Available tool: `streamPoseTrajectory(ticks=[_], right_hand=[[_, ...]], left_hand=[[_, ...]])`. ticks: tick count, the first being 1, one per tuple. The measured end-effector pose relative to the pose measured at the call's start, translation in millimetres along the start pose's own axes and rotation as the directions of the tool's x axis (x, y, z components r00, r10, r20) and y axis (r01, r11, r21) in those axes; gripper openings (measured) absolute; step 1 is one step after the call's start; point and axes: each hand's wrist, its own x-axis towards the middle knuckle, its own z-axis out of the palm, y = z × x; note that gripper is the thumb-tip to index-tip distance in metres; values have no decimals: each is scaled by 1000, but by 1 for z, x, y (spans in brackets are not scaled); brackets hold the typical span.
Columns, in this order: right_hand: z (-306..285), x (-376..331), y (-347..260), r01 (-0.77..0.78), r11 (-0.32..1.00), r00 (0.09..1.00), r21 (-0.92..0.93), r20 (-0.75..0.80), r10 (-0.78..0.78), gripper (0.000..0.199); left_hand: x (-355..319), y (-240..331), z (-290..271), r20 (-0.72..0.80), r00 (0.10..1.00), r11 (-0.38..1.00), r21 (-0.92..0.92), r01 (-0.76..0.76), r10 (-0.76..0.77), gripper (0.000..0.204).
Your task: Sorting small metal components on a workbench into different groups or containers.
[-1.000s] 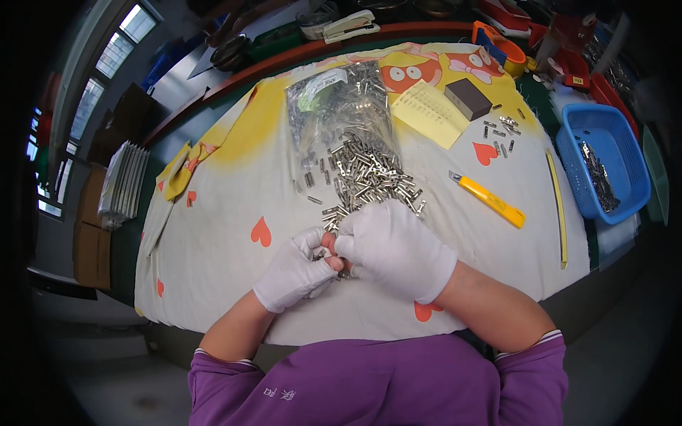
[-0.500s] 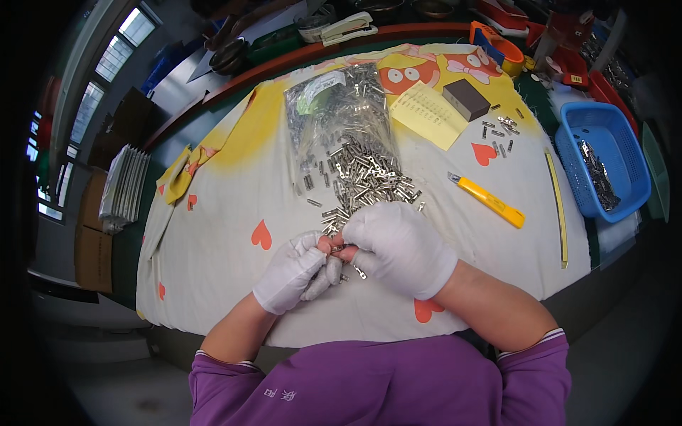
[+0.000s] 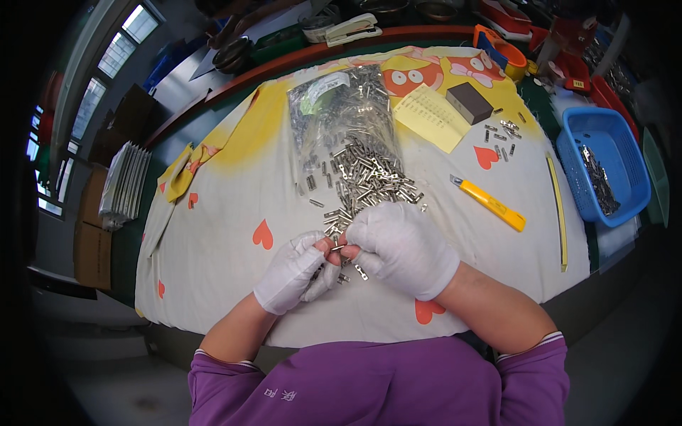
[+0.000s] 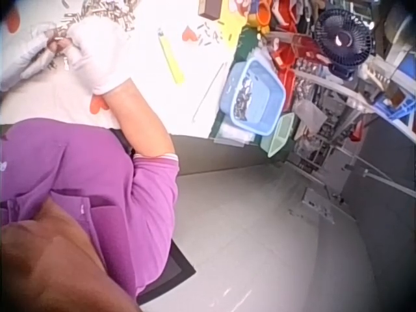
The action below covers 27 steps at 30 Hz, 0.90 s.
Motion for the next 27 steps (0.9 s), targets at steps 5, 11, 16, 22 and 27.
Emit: streamPoseTrajectory(ticks=[5, 11, 16, 22, 27], right_hand=[[-1, 2, -4, 27, 1000, 998, -11, -63, -27, 9], [-4, 4, -7, 14, 999, 1000, -43, 2, -14, 8], [-1, 4, -9, 50, 989, 999, -140, 20, -47, 6], [-2, 5, -8, 41, 983, 994, -181, 104, -22, 7], [3, 1, -6, 57, 947, 981, -317, 194, 6, 7]], left_hand=[[-1, 0, 0, 3, 1000, 1000, 29, -3, 3, 31], [0, -2, -2, 51, 999, 1000, -5, 5, -4, 32], [1, 1, 2, 77, 995, 997, -36, -66, 69, 36], [10, -13, -9, 10, 982, 963, -201, -181, 187, 26], [8, -9, -6, -16, 988, 957, -247, -151, 151, 20]])
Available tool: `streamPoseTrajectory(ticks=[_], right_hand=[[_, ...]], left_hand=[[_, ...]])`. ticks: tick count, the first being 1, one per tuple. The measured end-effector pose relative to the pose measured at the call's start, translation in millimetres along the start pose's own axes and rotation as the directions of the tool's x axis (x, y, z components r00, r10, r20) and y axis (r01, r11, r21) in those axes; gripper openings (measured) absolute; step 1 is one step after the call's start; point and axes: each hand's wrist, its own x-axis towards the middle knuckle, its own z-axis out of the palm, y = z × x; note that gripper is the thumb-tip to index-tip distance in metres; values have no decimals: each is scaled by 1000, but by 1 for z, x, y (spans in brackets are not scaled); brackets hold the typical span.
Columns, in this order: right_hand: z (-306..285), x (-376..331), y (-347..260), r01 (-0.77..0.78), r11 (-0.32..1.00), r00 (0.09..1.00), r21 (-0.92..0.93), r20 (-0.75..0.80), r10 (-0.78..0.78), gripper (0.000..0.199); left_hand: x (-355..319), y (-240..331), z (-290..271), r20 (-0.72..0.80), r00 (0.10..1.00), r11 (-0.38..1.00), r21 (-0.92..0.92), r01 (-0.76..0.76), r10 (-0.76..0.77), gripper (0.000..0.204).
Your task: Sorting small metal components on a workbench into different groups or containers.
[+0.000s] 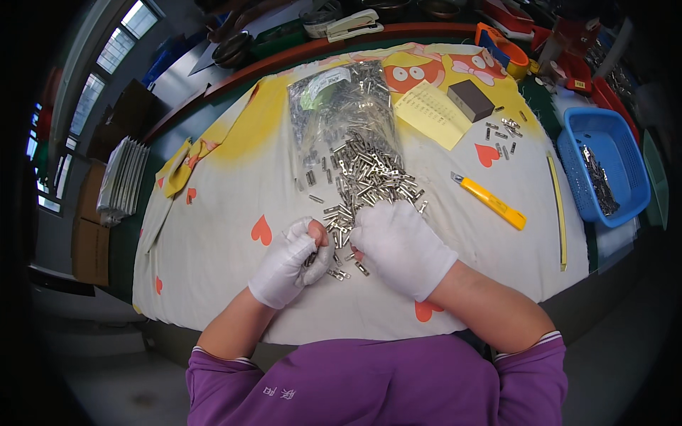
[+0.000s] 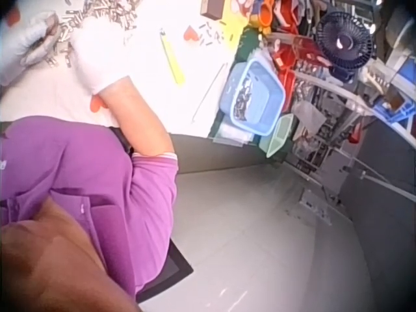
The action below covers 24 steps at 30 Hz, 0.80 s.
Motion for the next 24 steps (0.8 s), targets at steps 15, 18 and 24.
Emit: streamPoseTrajectory(ticks=[15, 18, 24], right_hand=[[1, -2, 2, -36, 999, 995, -9, -92, 35, 9], [-4, 2, 0, -9, 999, 993, 44, -113, 14, 12], [-11, 5, 0, -1, 996, 980, 90, -200, 19, 14]], left_hand=[[-4, 7, 7, -45, 996, 879, 468, 93, -82, 9], [-5, 10, 7, -22, 988, 911, 383, 152, -156, 9], [-7, 5, 8, -65, 998, 874, 482, 53, -25, 11]])
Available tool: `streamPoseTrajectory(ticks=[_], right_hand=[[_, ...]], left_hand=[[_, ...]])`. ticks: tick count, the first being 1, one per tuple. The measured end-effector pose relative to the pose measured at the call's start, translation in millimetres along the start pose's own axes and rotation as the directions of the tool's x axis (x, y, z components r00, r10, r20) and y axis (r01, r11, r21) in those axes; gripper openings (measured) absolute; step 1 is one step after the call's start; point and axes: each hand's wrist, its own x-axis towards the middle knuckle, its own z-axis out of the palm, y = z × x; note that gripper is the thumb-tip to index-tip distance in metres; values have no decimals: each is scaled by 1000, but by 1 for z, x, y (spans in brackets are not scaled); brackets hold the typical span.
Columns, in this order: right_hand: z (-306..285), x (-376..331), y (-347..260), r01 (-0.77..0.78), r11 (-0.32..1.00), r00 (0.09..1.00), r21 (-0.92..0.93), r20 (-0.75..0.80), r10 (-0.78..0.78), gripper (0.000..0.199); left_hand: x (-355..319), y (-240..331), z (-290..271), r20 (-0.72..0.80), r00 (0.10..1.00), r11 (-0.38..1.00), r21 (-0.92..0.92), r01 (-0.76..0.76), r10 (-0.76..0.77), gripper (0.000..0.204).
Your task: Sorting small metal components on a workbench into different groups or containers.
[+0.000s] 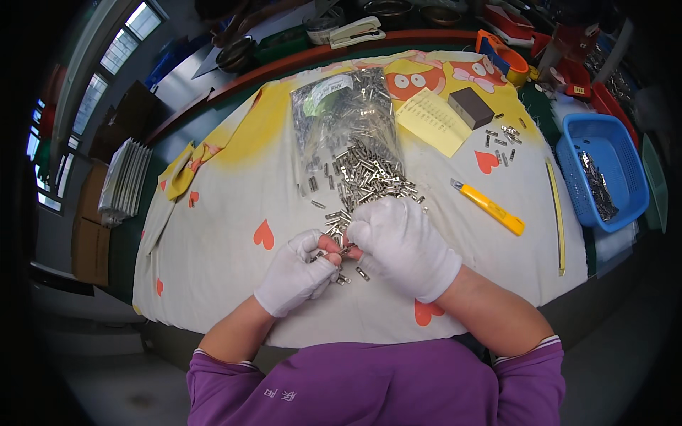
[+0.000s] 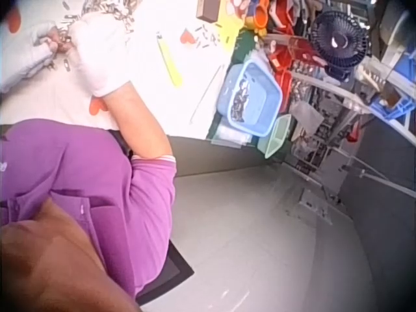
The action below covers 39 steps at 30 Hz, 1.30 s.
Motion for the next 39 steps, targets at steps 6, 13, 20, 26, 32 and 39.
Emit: streamPoseTrajectory(ticks=[6, 13, 20, 26, 32, 39], right_hand=[[0, 1, 2, 83, 996, 996, 27, -20, -82, 10], [1, -1, 3, 39, 998, 998, 55, -41, -36, 10], [0, -2, 0, 21, 997, 998, 70, -53, -18, 12], [2, -3, 1, -33, 987, 999, 158, -6, 35, 12], [2, -5, -1, 6, 989, 999, 148, -51, 2, 12], [7, -5, 0, -26, 970, 1000, 241, 15, 23, 15]], left_hand=[[0, -4, 1, -58, 990, 987, 100, -126, 132, 12], [-2, 6, -1, 21, 998, 988, -138, 66, -64, 9], [-1, -1, -2, 88, 996, 985, -167, 42, -28, 19], [-3, 4, -2, 120, 992, 978, -195, 69, -46, 28], [-4, 4, -1, 118, 990, 973, -208, 104, -80, 28], [0, -4, 2, 173, 984, 933, -347, 98, -39, 36]])
